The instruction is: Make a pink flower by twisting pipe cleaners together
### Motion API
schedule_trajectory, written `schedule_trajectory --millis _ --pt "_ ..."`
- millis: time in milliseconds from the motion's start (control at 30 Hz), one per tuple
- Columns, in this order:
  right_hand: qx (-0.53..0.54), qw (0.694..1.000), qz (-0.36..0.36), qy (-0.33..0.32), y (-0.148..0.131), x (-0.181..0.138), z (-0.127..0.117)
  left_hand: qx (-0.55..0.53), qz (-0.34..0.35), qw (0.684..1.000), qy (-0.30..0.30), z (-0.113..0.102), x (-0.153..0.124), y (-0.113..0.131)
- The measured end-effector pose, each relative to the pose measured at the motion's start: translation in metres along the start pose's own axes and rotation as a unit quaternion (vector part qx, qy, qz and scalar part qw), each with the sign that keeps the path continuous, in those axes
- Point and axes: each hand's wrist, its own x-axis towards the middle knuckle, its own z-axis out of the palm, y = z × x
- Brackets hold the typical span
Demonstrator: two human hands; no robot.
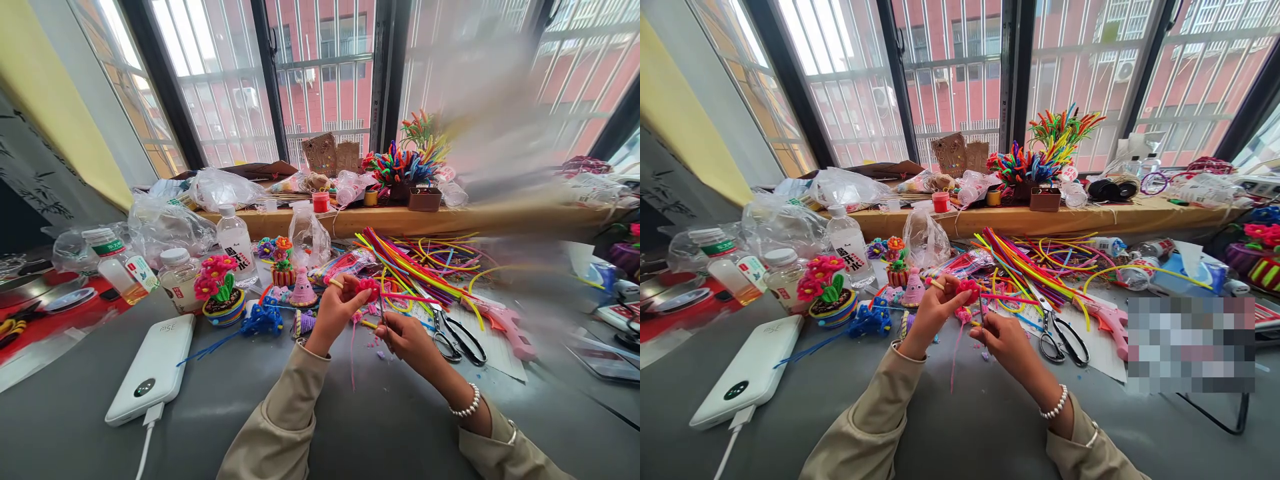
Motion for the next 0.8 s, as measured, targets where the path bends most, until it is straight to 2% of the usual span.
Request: schedule_trajectory --millis 400,800 --pt "0.177 0.981 -0.016 -0.083 -0.0023 -0.0011 0.0028 -0.015 0.004 1.0 -0.015 0.0008 0.0001 -0.0014" --pt "0.121 0.992 0.002 -0.045 -0.0003 0.0004 0.0004 -0.023 -0.004 1.0 0.009 0.0009 0.0004 0.0019"
